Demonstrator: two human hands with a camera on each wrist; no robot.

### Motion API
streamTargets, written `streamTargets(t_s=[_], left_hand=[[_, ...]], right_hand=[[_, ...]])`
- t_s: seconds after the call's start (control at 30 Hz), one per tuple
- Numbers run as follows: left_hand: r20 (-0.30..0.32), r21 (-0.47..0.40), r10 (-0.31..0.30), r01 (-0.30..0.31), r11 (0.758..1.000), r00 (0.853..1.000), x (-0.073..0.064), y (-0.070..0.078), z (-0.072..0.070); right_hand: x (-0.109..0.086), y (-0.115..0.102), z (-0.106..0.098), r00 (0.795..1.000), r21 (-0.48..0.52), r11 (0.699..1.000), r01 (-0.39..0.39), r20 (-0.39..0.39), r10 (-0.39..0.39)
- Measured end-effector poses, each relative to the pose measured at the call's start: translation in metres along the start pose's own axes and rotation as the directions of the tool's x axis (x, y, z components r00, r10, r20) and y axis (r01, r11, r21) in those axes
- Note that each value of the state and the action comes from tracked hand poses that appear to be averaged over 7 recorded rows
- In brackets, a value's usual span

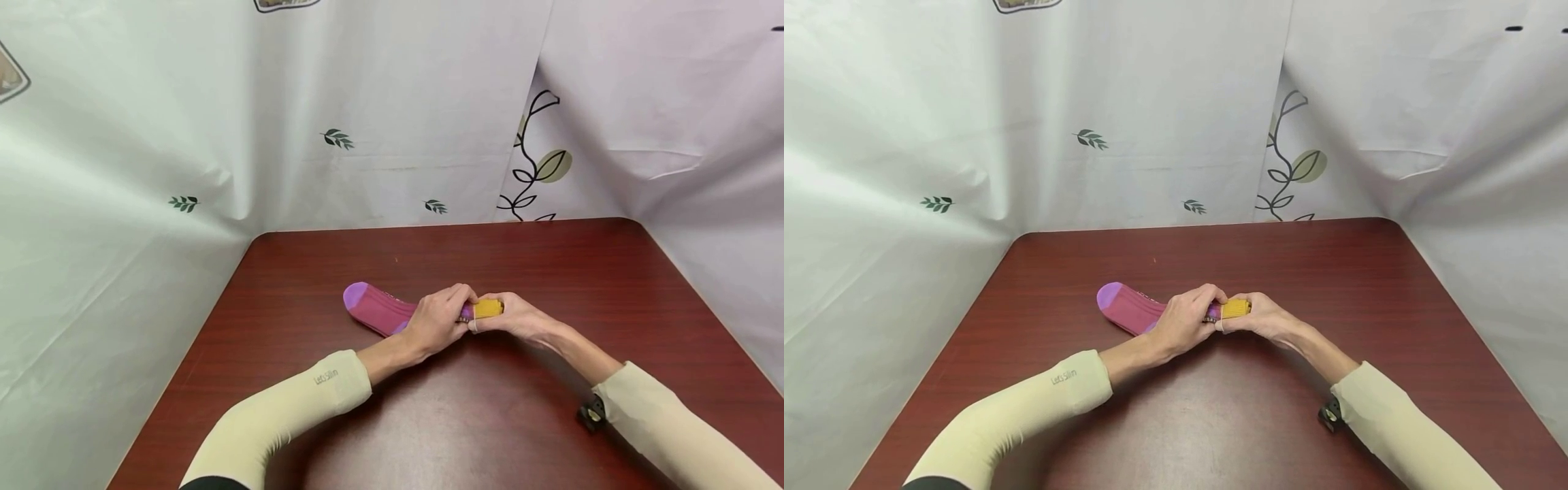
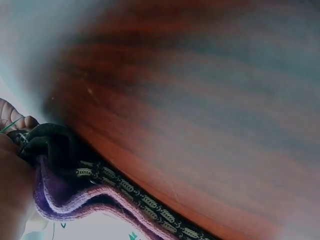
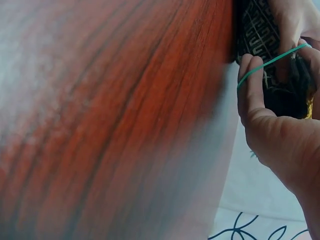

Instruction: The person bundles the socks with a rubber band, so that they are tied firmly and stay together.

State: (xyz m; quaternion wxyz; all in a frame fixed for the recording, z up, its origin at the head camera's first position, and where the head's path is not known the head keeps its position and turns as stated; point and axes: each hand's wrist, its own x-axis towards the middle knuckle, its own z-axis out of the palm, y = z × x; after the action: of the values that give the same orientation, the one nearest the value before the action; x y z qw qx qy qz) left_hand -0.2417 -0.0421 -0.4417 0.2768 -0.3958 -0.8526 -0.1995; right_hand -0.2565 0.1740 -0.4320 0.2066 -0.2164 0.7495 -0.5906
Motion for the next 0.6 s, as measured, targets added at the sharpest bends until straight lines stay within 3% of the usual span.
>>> streamTargets(t_s=[0.6], left_hand=[[-0.018, -0.001, -0.01, 0.01, 1.0, 1.0, 0.0002, 0.0007, -0.0042]], right_hand=[[-0.0052, 0.0074, 0.0009, 1.0, 0.037, 0.999, -0.007, 0.008, 0.007]])
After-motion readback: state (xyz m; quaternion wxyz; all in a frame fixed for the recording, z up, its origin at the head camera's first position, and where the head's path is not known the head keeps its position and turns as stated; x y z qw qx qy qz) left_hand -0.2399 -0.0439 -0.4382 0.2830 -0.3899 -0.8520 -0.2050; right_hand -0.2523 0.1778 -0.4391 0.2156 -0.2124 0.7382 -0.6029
